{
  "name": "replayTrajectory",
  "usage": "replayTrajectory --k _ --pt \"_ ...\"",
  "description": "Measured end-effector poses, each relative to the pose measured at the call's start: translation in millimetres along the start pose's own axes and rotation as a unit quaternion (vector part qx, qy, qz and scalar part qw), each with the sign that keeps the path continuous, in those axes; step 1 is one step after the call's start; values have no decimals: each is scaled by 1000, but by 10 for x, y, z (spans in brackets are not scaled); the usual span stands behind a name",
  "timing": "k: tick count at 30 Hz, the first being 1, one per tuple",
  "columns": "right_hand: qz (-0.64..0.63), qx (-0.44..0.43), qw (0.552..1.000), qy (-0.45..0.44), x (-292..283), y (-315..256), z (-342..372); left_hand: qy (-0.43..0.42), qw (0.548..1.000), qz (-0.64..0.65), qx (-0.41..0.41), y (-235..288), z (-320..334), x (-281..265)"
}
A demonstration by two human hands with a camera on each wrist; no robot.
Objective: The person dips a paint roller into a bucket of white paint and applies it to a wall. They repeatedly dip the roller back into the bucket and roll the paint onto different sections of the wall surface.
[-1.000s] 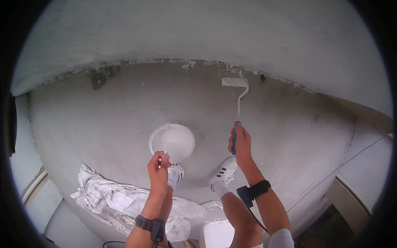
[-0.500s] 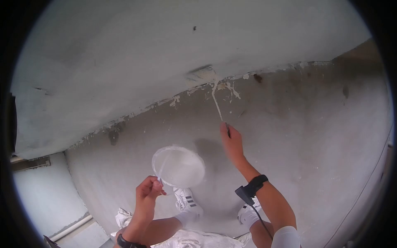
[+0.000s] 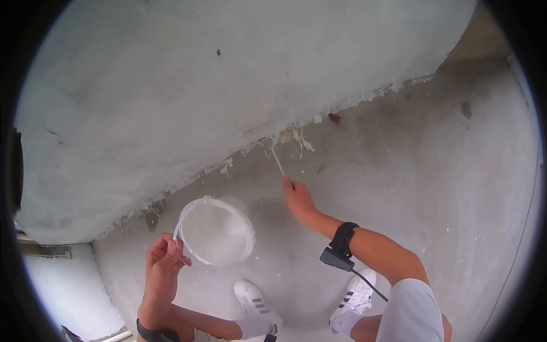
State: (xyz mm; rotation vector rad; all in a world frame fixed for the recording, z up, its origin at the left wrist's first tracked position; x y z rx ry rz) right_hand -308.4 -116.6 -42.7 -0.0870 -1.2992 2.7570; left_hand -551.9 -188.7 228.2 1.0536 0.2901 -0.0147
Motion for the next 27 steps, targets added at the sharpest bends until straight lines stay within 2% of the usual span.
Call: replayTrajectory --k 2,4,8,11,14,17,21,23,27 --pt "8 27 1000 -1 43 93 -101 2 1000 10 13 51 98 32" --pt "19 13 999 28 137 227 -235 7 999 24 22 154 193 95" --pt "83 -48 993 62 266 261 -326 11 999 24 47 299 374 129" --pt "50 -121 987 98 274 169 -43 15 999 21 35 282 417 120" --pt "71 -231 965 102 42 -289 360 -2 999 7 35 257 461 103" --pt "-71 -255 960 87 -178 -832 478 -6 1000 -2 28 246 469 112" --pt "-63 -337 937 71 -383 -1294 295 -47 999 -9 24 283 399 178" --pt "-62 -364 927 73 -413 -1307 175 -70 997 0 29 272 395 183" --pt "-2 -317 945 73 -436 -832 -203 -31 999 5 34 288 381 146"
Point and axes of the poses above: each hand's wrist, its own z-axis away from the middle knuckle, its own x-axis out of the palm, y = z × x, the point moved 3 cm from there along -z, towards the middle knuckle, and after that the axes turned 5 degrees about y, right-handed, at the moved point
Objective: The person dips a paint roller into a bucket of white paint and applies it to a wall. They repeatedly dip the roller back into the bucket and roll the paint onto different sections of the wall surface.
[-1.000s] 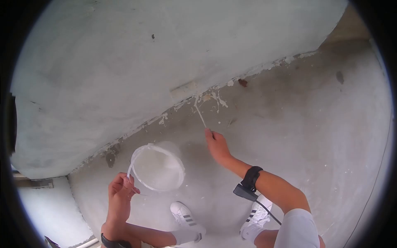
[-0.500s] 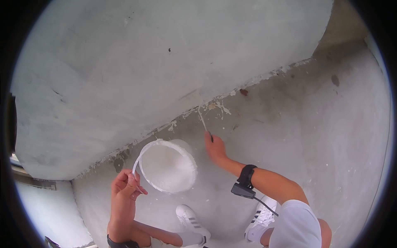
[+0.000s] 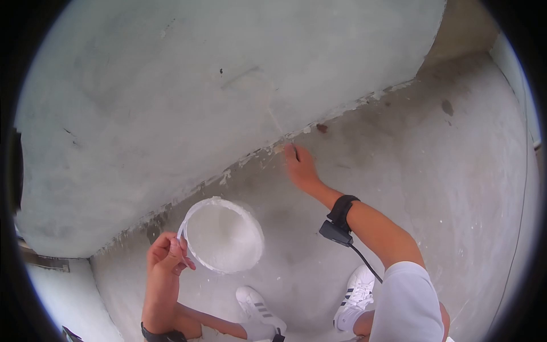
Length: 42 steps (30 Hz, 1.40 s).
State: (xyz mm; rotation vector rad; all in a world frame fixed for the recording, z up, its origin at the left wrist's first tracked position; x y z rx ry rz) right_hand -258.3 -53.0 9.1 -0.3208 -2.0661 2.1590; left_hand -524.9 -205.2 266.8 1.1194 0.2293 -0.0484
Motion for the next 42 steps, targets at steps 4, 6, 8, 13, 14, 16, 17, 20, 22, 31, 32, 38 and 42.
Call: replayTrajectory --k 4,6,8,13,14,16,17,20,22,31,32,38,42 --pt "122 42 991 15 -91 613 238 10 1000 -17 13 0 2 -147" --pt "186 74 980 13 -111 717 358 12 999 -24 23 2 23 -199" --pt "236 109 966 15 -127 772 441 19 999 -16 29 32 39 -220" --pt "250 128 959 31 -98 813 488 15 999 -20 36 28 45 -249" --pt "253 128 958 32 -86 847 485 12 999 -21 34 24 48 -244" --pt "246 169 954 13 -69 833 495 13 999 -14 35 38 66 -214" --pt "243 190 951 4 -77 827 507 13 999 -10 35 40 80 -200" --pt "169 262 950 -22 -27 1223 386 15 1000 1 26 55 121 -165" --pt "69 336 937 -66 -12 1108 360 9 1000 4 25 53 134 -168" --pt "6 411 903 -122 -462 -470 194 -3 999 3 33 59 149 -180" --pt "6 406 906 -116 -512 -606 260 -1 1000 7 30 26 142 -218" --pt "1 435 895 -102 -294 -335 163 -8 999 32 -13 15 213 -80" --pt "7 395 912 -115 -218 226 113 8 1000 0 9 30 234 -53"
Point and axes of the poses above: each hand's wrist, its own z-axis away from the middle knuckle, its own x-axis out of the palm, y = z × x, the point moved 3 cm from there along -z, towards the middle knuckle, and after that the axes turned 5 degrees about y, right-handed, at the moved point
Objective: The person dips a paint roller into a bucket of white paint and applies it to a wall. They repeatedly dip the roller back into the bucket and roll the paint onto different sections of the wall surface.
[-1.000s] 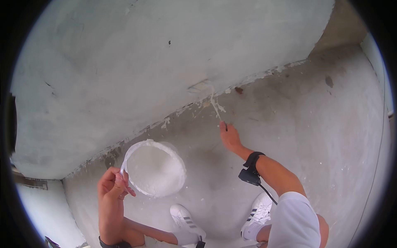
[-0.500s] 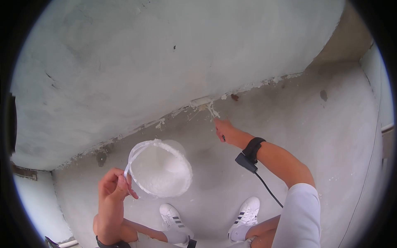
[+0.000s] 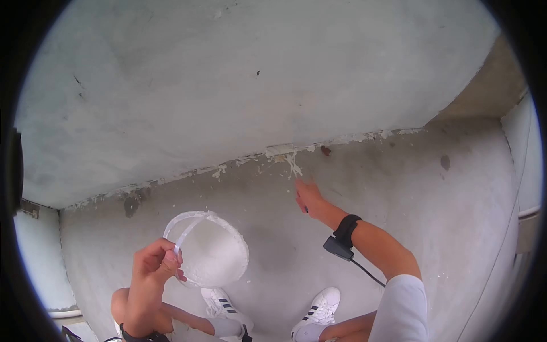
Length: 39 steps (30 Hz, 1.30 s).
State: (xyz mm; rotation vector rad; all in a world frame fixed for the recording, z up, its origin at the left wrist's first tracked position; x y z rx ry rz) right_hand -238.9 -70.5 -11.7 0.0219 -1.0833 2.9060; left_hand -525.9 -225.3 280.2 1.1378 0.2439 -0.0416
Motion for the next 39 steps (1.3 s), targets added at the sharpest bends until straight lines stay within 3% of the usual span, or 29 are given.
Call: replayTrajectory --k 2,5,9,13,21,24,29,33,39 --pt "15 20 1000 10 -74 57 0 -4 1000 -10 9 18 30 9" --pt "-61 73 995 -40 -205 -343 395 7 1000 -18 -1 88 97 39" --pt "-43 49 997 -38 -479 -838 1108 7 1000 -3 3 172 158 86" --pt "-21 26 999 -11 -550 -947 1294 5 1000 -24 1 186 201 91" --pt "15 -19 999 26 -398 17 -2 -9 1000 -25 -1 -3 200 97" --pt "36 -59 997 27 -566 -4 90 -2 1000 -21 -5 -37 181 28" --pt "-1 -43 998 53 -723 -677 1157 43 999 -32 -9 39 204 -47" --pt "-37 -31 998 29 -666 -724 1165 55 998 -43 1 54 205 -32" --pt "-5 -17 999 50 -556 53 -102 61 995 -71 23 -21 190 -97"
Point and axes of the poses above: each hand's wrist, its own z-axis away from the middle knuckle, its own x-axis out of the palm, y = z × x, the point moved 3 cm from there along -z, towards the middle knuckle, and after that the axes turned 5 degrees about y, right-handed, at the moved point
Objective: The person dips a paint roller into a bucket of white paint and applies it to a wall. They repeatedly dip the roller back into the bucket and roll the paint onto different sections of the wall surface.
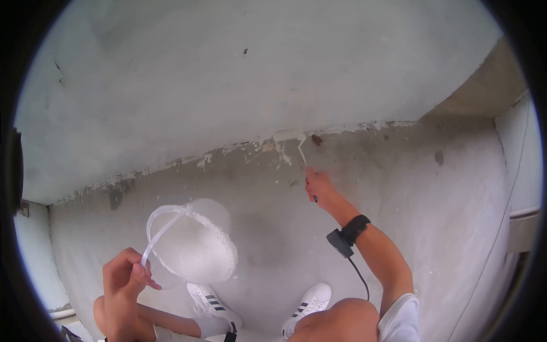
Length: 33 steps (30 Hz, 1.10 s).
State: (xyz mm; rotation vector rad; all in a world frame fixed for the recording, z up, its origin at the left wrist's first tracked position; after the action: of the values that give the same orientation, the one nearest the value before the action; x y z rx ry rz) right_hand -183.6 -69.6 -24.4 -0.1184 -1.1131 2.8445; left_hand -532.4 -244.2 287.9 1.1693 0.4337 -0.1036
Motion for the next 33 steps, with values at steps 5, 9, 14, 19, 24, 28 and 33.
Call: replayTrajectory --k 5,9,14,19,24,28,33 --pt "17 -38 999 6 -139 29 75 -13 1000 -13 -2 -49 62 -9" --pt "27 -30 999 27 -493 -512 746 -44 996 35 -72 -79 56 -66" --pt "33 -28 998 50 -658 -453 598 -27 998 36 -36 -286 -52 -87" --pt "11 -30 998 47 -597 45 -88 -29 999 -24 -9 -177 -105 -37" --pt "15 -32 998 48 -869 -210 271 8 999 -32 -9 -157 -43 -28" --pt "66 -61 993 76 -1005 -217 113 -28 998 -20 -44 -3 -54 -22" --pt "34 -29 995 89 -985 22 -207 -74 995 -21 -60 47 -156 -48"
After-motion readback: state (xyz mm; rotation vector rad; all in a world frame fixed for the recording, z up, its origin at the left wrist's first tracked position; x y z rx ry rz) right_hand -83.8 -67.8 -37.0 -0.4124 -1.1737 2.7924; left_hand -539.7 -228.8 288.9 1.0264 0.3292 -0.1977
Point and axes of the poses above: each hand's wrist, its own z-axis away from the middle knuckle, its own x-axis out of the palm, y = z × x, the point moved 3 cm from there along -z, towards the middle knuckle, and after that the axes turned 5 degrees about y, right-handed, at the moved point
